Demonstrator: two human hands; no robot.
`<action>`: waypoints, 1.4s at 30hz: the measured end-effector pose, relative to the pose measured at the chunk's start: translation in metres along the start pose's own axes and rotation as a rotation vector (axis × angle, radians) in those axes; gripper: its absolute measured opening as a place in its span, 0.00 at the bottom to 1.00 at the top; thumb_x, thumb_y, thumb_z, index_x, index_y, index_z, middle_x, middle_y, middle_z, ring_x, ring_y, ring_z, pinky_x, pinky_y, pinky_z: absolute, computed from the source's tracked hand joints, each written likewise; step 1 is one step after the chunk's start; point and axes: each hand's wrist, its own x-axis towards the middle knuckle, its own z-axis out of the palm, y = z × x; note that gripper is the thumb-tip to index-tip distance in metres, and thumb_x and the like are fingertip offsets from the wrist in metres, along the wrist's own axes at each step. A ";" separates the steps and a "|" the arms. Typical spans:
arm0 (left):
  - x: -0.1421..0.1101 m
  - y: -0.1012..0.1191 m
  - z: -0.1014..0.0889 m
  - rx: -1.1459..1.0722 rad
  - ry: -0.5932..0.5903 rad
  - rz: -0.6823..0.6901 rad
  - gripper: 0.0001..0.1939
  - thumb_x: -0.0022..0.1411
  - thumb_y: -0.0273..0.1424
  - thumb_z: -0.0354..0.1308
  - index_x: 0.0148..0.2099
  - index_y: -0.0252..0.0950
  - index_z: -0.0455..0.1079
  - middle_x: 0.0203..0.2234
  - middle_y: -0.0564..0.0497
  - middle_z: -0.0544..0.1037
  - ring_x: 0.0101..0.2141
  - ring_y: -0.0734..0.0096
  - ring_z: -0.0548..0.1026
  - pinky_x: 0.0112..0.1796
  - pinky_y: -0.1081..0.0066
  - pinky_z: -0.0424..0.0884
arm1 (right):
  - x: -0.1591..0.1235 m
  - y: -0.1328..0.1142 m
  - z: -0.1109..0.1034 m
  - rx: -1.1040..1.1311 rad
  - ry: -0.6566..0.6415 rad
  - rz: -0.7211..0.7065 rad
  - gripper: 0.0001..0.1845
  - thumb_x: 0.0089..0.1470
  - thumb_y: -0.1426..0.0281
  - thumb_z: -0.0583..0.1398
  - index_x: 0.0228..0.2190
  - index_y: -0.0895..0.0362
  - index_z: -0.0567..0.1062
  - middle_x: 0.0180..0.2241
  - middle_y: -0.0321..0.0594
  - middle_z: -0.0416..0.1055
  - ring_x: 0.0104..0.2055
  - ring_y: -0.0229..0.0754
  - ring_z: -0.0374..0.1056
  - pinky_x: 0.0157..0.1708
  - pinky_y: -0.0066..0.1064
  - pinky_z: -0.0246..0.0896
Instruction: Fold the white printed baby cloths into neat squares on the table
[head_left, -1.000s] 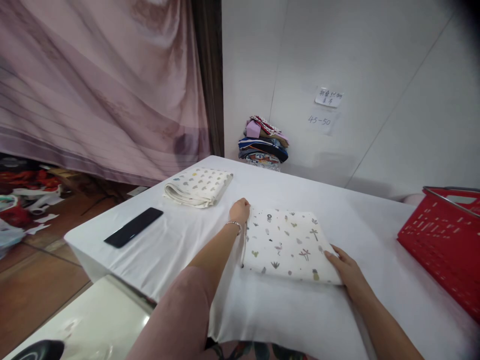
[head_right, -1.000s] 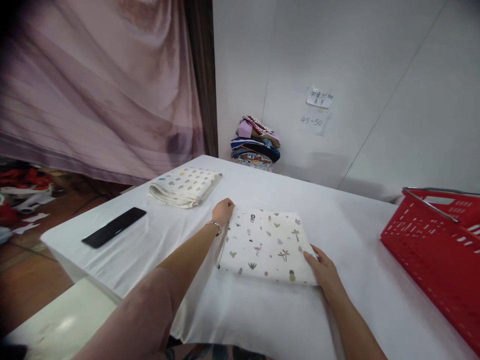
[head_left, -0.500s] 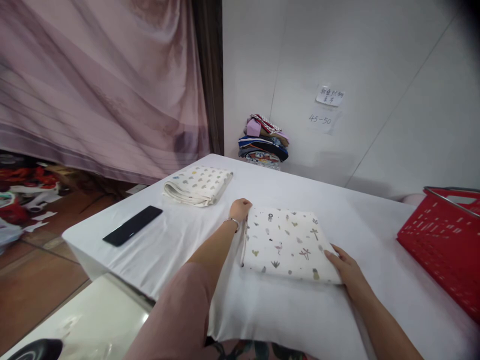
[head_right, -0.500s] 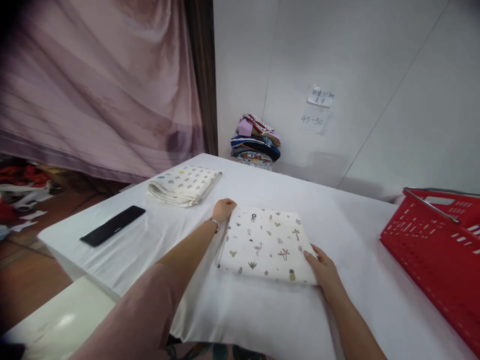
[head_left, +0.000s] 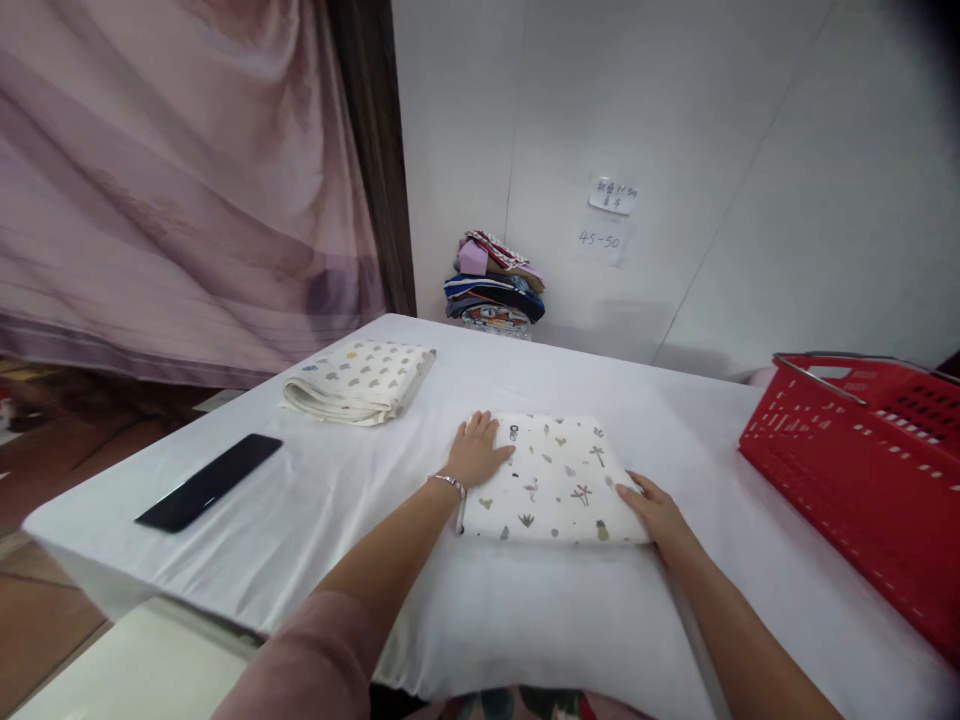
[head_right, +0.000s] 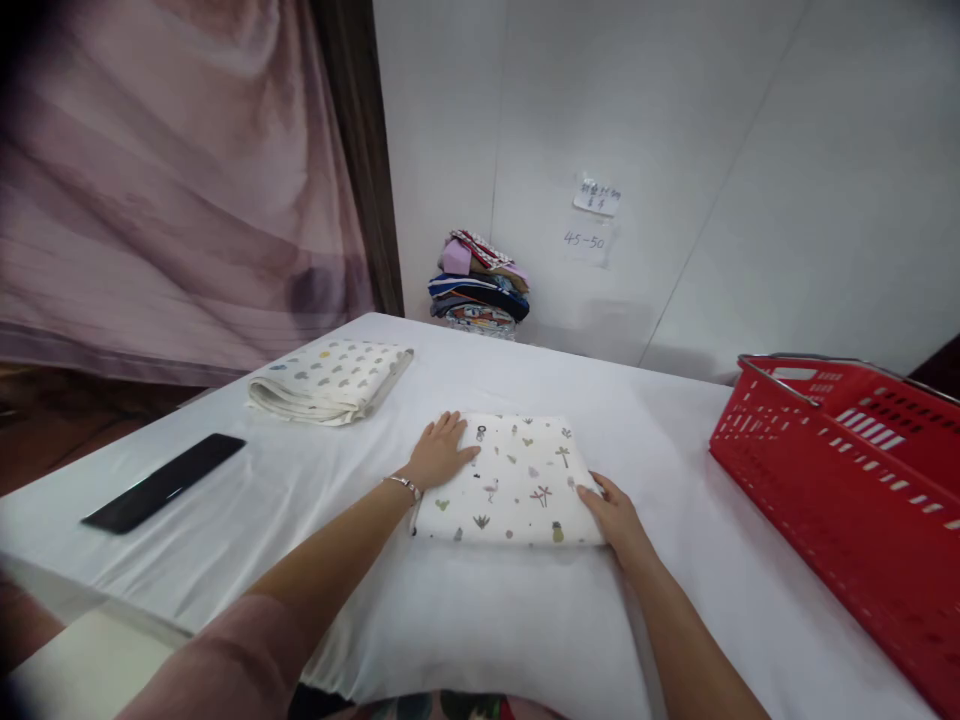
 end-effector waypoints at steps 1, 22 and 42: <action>0.002 -0.001 0.001 0.018 -0.007 -0.002 0.34 0.61 0.48 0.42 0.63 0.33 0.53 0.64 0.44 0.48 0.63 0.57 0.42 0.59 0.54 0.43 | 0.000 -0.001 -0.001 -0.032 -0.004 -0.003 0.32 0.42 0.56 0.62 0.49 0.59 0.70 0.38 0.44 0.75 0.37 0.48 0.72 0.34 0.34 0.67; 0.002 -0.001 0.007 0.075 0.023 -0.021 0.33 0.62 0.49 0.39 0.64 0.37 0.50 0.64 0.47 0.46 0.64 0.58 0.40 0.58 0.50 0.44 | 0.076 -0.075 0.116 -1.086 -0.439 -0.705 0.37 0.58 0.49 0.41 0.61 0.57 0.50 0.65 0.44 0.41 0.66 0.49 0.34 0.61 0.47 0.28; -0.001 -0.001 0.003 -0.007 0.013 -0.017 0.32 0.62 0.47 0.41 0.64 0.37 0.51 0.64 0.47 0.46 0.64 0.59 0.40 0.58 0.52 0.47 | 0.137 -0.096 0.086 -1.110 -0.520 -0.485 0.27 0.55 0.56 0.51 0.51 0.57 0.69 0.53 0.46 0.66 0.53 0.50 0.61 0.50 0.35 0.54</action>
